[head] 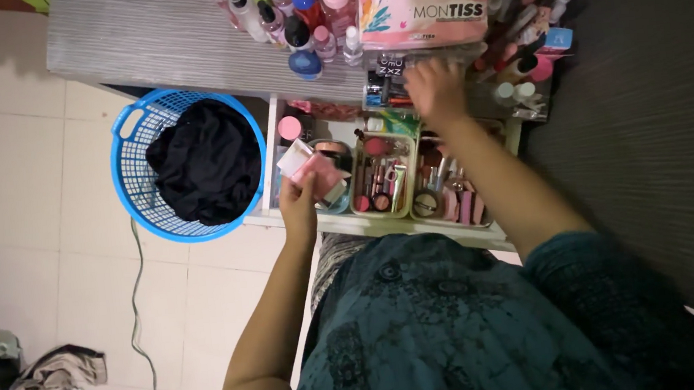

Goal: The person opens a bedroom drawer and sorts through various cosmetic and personal care items. They pick up, inspect, and reposition items such as a tissue pack, small boxes, and makeup brushes, then place them back into the drawer.

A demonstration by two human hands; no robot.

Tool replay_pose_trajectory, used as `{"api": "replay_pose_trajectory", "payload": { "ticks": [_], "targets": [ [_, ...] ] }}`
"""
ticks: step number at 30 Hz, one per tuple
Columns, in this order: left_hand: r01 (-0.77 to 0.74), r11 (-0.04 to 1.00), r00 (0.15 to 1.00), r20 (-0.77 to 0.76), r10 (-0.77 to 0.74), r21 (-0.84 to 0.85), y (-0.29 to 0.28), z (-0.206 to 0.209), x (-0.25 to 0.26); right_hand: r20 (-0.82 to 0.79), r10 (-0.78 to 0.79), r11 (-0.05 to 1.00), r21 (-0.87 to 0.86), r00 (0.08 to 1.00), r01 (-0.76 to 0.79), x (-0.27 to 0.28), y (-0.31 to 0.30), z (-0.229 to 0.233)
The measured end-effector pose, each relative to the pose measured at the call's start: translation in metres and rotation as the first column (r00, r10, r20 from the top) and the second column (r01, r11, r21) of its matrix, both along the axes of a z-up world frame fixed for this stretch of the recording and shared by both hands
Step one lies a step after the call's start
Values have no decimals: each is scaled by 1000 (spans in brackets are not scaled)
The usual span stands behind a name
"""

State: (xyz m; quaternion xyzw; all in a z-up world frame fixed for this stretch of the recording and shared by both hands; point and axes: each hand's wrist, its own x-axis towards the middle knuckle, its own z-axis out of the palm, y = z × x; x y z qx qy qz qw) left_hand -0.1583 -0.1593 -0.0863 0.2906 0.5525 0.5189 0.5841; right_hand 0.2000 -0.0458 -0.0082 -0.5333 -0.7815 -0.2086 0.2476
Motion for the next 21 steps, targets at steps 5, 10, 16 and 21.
{"api": "replay_pose_trajectory", "payload": {
  "ticks": [5,10,16,21],
  "targets": [
    [7,1000,1000,-7,-7,22,-1,12,9,105,10,993,112,994,-21,2,7,12],
    [21,1000,999,-50,-19,23,1,39,18,142,49,982,176,989,-74,7,16,3],
    [15,1000,1000,-20,-15,21,2,57,19,51,150,985,83,987,-154,13,9,1],
    [167,985,969,-176,-172,-44,0,98,41,40,109,994,-12,993,-108,22,14,-23]
  ]
}}
